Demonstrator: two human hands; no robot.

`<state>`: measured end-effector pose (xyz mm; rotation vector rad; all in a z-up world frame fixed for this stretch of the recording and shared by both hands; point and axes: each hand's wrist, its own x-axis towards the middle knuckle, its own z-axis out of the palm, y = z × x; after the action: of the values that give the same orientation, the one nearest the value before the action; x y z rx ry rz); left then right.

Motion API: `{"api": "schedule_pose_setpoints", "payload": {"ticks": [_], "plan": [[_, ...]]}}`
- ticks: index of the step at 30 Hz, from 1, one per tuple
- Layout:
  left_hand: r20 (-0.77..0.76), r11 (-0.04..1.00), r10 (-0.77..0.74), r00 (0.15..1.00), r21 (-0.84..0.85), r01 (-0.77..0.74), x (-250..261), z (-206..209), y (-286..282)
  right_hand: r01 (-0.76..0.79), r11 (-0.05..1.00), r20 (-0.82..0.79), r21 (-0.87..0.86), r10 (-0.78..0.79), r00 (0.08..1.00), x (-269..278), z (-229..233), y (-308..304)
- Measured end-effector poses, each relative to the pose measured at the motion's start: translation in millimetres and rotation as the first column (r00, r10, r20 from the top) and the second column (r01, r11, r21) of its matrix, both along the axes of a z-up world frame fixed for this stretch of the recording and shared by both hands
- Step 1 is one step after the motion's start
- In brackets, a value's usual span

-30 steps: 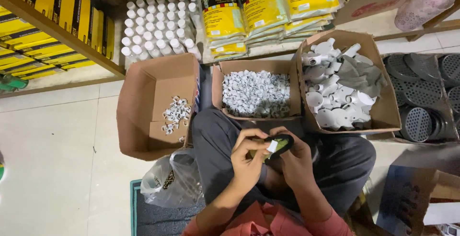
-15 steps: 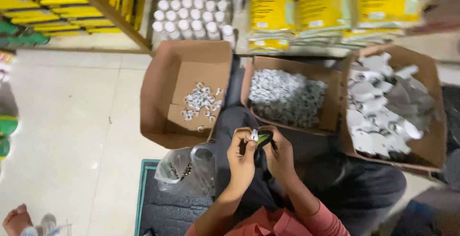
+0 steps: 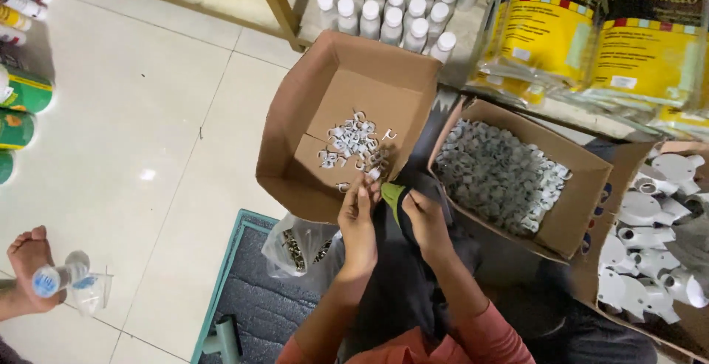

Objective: The person sits on the floor and repeatedly wipes small white plastic parts with a green cloth. They pick each part from a central box, wipe it, and place it into a box on the left.

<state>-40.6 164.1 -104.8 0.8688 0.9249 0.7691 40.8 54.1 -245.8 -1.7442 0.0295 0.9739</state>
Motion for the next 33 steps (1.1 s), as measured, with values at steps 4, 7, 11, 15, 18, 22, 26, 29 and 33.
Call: {"api": "schedule_pose_setpoints", "payload": {"ticks": [4,7,11,15,18,22,26,29,33], "plan": [[0.037,0.999,-0.042,0.998,0.027,0.041,1.3,-10.0,-2.2,-0.016,0.995,-0.227,0.095,0.037,0.973,12.5,54.0,-10.8],[0.037,0.997,-0.069,0.997,0.037,0.067,5.0,-10.2,-16.2,0.272,0.917,-0.444,0.291,-0.122,0.887,16.1,31.6,-41.8],[0.050,0.978,-0.205,0.977,0.044,0.203,10.4,-10.4,-46.2,0.543,0.727,-0.496,0.419,-0.317,0.808,12.5,-1.4,-95.4],[-0.042,0.894,-0.419,0.907,0.158,0.420,23.0,-26.8,-82.9,0.712,0.451,-0.664,0.538,-0.293,0.688,7.8,-4.2,-152.7],[-0.309,0.653,-0.555,0.773,0.414,0.634,49.9,-52.7,-98.7,0.753,0.374,-0.667,0.542,-0.353,0.656,5.8,-26.6,-209.0],[-0.743,0.096,-0.491,0.455,0.473,0.876,115.9,-94.2,-97.9,0.772,0.280,-0.581,0.570,-0.527,0.620,4.3,-32.9,-252.2],[-0.952,-0.133,-0.192,0.238,0.266,0.955,196.0,-169.1,-107.0,0.782,0.169,-0.619,0.599,-0.521,0.587,15.8,9.6,-259.5],[-0.990,-0.206,-0.092,0.108,0.125,0.970,234.8,-212.6,-111.9,0.828,0.174,-0.646,0.533,-0.548,0.531,27.8,-23.8,-276.0],[-0.988,-0.191,-0.102,0.112,0.130,0.973,252.1,-196.6,-114.3,0.842,0.152,-0.664,0.518,-0.550,0.508,28.8,-74.6,-282.2]]}}
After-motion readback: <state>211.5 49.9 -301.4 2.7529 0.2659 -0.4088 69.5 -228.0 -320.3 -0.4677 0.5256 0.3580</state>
